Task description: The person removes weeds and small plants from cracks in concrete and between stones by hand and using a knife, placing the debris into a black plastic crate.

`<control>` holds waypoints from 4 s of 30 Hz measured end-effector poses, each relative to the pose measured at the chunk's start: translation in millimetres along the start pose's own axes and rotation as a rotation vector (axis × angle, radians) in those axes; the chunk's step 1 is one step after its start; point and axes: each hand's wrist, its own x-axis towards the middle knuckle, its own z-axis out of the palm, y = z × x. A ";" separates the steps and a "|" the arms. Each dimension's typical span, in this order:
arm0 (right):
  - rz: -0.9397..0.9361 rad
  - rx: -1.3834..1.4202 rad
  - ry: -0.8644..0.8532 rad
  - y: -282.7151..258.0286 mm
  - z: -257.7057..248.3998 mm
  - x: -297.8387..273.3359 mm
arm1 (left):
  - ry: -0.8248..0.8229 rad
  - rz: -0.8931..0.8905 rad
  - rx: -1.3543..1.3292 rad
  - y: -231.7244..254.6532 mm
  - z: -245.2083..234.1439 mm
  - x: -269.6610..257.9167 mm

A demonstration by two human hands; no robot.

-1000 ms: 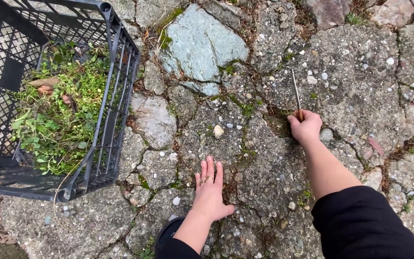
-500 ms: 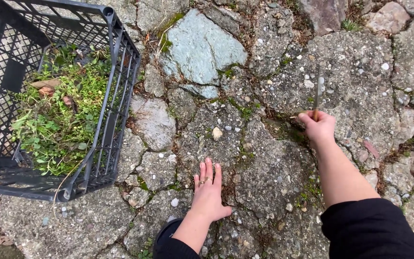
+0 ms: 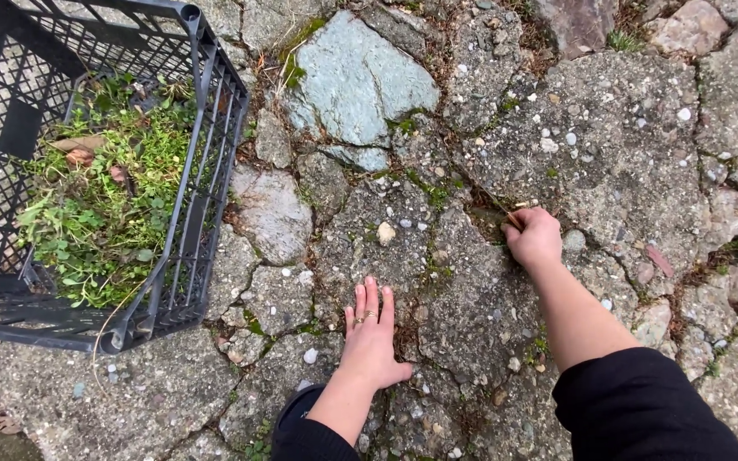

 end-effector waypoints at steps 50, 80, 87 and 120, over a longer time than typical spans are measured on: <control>0.230 0.102 -0.232 -28.3 -6.4 -3.5 | 0.000 -0.004 0.006 -1.2 0.9 0.6; 0.153 0.953 -0.020 -1.9 -23.7 -5.5 | 0.040 0.042 -0.042 -12.5 10.5 6.7; -0.132 0.912 0.045 -78.4 -82.4 -115.1 | 0.185 0.108 -0.066 -45.6 36.9 84.8; -0.301 0.753 0.026 -314.5 -84.2 -236.7 | 0.887 -0.096 -0.123 -286.8 -277.0 -40.3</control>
